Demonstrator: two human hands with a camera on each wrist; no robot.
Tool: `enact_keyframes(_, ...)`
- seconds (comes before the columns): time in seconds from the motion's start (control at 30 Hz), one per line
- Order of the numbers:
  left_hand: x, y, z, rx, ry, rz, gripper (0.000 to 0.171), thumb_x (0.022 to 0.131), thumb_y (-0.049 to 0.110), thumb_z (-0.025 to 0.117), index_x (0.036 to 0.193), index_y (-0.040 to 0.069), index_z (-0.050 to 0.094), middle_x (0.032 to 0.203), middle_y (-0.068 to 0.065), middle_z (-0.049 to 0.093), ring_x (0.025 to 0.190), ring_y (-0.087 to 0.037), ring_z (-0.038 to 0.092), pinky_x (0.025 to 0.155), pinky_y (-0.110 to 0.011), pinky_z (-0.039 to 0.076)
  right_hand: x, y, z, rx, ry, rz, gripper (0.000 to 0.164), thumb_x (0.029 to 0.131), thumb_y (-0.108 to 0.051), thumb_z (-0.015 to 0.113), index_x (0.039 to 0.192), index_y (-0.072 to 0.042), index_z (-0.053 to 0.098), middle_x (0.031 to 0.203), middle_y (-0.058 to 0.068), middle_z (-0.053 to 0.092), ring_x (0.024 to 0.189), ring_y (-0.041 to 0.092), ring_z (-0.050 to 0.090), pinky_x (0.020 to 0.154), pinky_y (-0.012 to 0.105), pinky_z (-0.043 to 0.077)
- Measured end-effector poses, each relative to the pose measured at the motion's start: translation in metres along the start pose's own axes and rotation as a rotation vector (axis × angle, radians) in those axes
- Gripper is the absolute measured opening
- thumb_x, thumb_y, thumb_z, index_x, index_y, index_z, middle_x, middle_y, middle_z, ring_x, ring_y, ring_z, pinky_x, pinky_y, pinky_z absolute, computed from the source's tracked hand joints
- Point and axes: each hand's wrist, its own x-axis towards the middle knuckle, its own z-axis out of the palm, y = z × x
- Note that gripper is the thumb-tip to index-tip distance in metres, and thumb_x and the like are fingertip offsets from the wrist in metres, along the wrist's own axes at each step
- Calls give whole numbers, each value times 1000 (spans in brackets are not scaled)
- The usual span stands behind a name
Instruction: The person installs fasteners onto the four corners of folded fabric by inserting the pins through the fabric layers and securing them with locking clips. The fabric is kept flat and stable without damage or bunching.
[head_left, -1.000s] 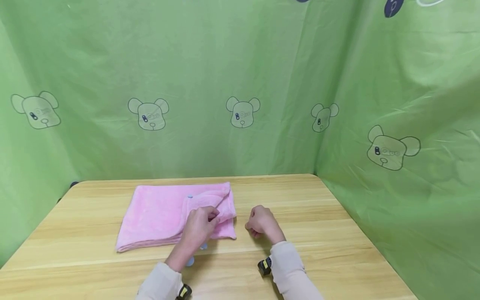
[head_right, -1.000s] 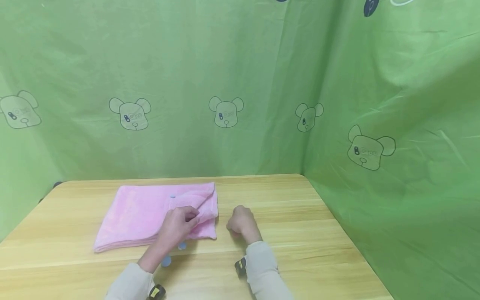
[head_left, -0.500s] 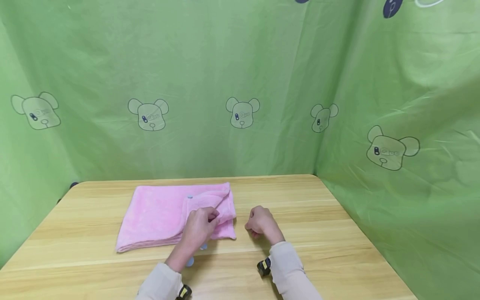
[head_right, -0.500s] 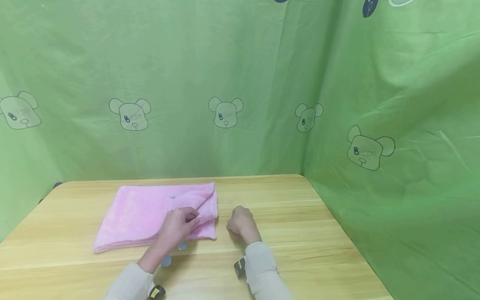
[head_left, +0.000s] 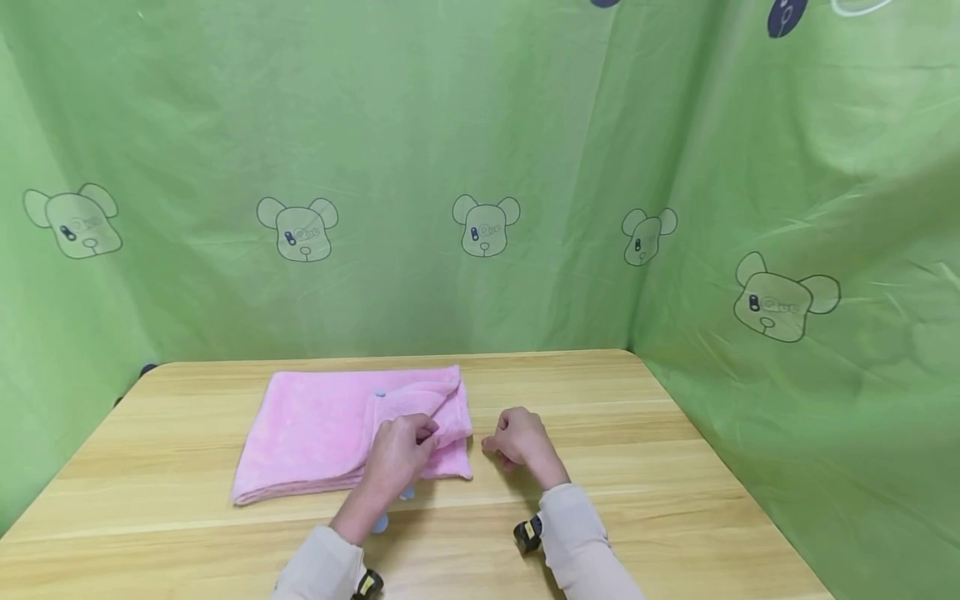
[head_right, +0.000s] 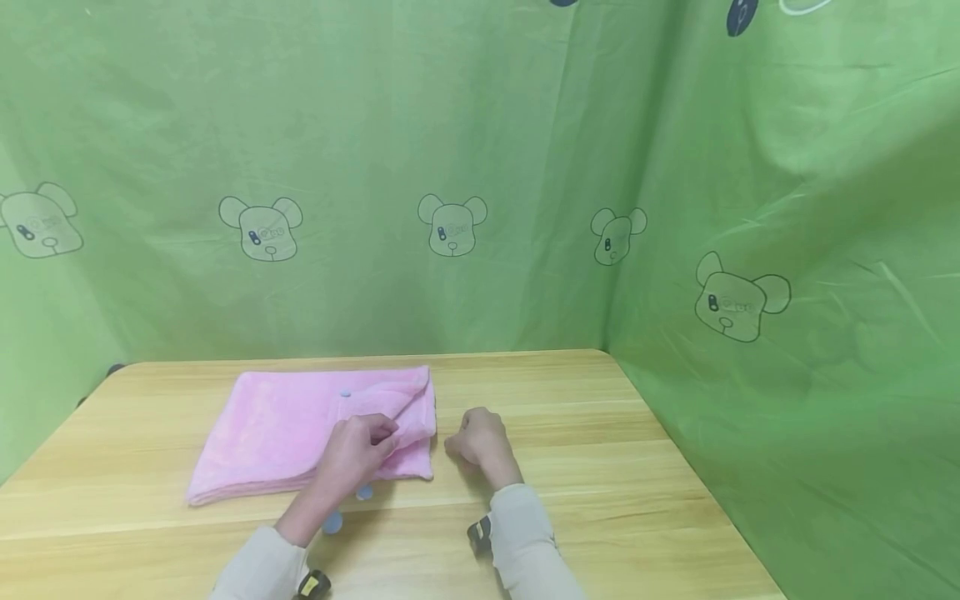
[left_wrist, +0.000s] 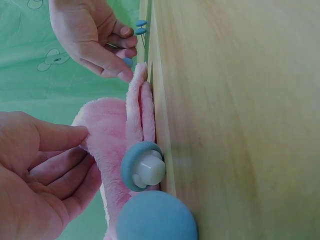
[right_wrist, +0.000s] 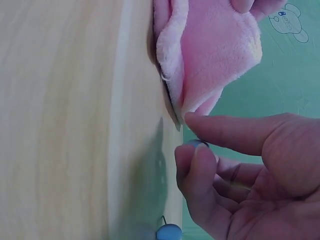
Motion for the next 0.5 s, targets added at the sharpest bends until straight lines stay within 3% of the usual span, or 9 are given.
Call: enact_keyframes(0.5, 0, -1, 1, 4, -2, -4, 9, 80, 1, 76, 88, 3, 73, 80, -8, 72, 70, -13, 66, 63, -27, 58, 2, -3, -1, 11, 93, -11, 21, 78, -6, 74, 70, -8, 55, 53, 2, 60, 49, 15, 57, 52, 27, 48)
